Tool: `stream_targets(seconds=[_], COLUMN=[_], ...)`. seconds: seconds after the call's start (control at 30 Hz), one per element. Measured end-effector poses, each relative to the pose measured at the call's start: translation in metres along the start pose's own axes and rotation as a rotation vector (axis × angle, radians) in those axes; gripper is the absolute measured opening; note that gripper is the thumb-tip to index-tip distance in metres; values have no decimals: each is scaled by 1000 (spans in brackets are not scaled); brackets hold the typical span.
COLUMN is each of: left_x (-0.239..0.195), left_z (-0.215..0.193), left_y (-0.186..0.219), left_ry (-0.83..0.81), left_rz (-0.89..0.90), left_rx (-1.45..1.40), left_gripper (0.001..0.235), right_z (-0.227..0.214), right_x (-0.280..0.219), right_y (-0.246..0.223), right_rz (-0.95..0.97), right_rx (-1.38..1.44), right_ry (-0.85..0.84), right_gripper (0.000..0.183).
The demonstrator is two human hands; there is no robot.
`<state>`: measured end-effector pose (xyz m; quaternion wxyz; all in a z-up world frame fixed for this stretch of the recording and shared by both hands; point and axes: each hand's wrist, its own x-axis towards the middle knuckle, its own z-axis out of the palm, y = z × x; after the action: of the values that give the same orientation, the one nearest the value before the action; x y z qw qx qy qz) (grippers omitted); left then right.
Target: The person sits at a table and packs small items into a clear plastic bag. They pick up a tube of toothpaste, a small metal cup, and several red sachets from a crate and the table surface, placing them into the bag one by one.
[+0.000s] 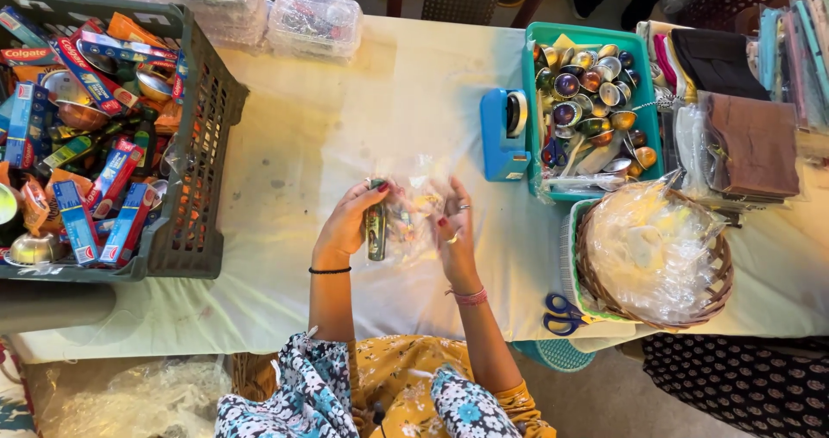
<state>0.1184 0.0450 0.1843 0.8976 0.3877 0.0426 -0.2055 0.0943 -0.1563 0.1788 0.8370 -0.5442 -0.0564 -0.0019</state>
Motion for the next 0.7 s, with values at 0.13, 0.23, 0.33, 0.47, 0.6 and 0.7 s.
stream_targets(seconds=[0.13,0.23,0.33,0.47,0.6,0.7], left_x=[18,19,15,10,7,1], left_z=[-34,-29,-23,-26,-39,-36], left_y=[-33,-25,-13,-8,-3,4], left_ry=[9,97,221,294,418,482], left_rz=[21,106,175,171,302,334], left_rx=[-26,103,163,122,67,81], left_gripper=[24,27,28,25,21,22], right_z=[-45,-53,-43,-30,-38,-60], right_x=[-10,-8,-7,-5,0,-16], right_y=[77,95,84,69,83,130], right_rz=[85,308,215,289,333,156], right_rx=[99,200,-99,105,-226,-755], right_ry=[-124,-31,40,86,90,-110], right_gripper=[51,31,26,39,34,31])
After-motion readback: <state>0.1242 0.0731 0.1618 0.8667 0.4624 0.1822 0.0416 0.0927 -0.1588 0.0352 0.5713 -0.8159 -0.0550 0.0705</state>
